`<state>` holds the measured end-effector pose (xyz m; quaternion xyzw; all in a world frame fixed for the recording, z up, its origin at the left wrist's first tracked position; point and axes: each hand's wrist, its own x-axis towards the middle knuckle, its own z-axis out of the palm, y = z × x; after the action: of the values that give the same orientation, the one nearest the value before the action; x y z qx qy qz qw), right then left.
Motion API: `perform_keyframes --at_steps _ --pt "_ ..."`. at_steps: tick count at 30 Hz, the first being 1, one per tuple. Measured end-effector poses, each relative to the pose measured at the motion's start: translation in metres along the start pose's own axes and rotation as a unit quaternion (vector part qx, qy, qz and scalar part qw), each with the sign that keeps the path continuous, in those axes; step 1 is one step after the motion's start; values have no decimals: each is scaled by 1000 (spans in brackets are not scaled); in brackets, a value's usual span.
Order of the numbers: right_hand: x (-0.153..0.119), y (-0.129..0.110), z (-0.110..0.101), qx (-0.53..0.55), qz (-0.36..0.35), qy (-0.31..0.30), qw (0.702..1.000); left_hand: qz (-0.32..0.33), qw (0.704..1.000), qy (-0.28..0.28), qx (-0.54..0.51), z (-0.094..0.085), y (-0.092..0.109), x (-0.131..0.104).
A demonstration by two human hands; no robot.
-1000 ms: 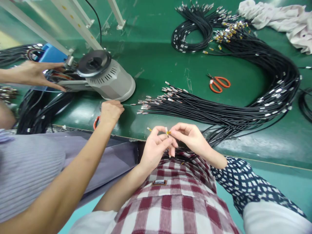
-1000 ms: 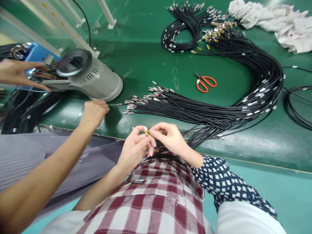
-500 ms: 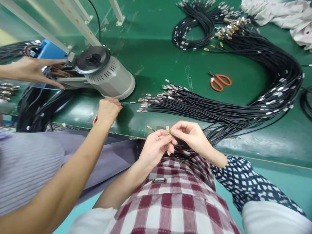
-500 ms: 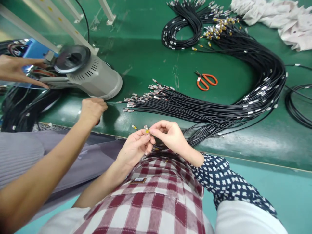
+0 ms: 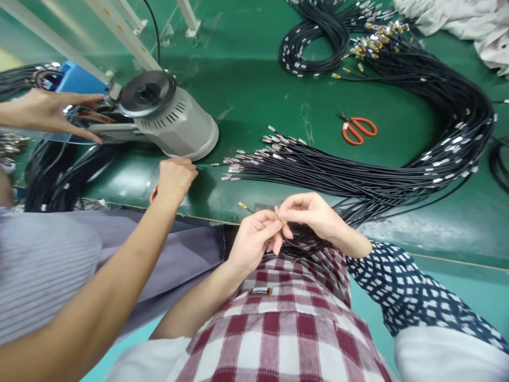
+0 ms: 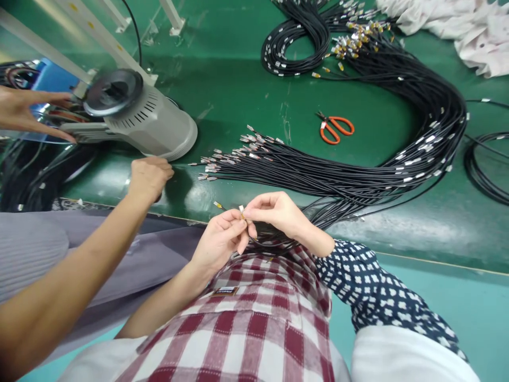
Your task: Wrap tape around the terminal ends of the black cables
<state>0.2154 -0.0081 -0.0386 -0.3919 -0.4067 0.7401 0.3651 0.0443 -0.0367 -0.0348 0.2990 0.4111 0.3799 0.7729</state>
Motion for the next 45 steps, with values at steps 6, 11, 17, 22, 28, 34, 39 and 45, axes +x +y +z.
perform_keyframes --at_steps 6,11,17,22,28,34,39,45 --pt "-7 -3 12 -32 -50 6 998 12 1000 1 -13 2 -3 2" --pt "-13 -5 16 -126 -92 68 985 19 1000 21 -5 3 -3 3" --pt "-3 -1 -4 8 4 -12 1000 13 1000 -8 8 2 -4 2" --pt "5 -7 -13 0 34 -88 996 -4 998 -56 -6 -1 -5 2" --pt "10 -22 -20 -73 30 -156 985 -38 994 -103 -5 -5 -5 4" --pt "6 -19 -14 -124 15 -112 986 -63 994 -84 -32 -7 -6 7" --pt "-7 -5 -9 -157 -46 70 984 -41 999 -11 -29 -6 -1 7" --pt "-37 -1 4 -311 -96 84 942 27 998 62 1 0 2 7"
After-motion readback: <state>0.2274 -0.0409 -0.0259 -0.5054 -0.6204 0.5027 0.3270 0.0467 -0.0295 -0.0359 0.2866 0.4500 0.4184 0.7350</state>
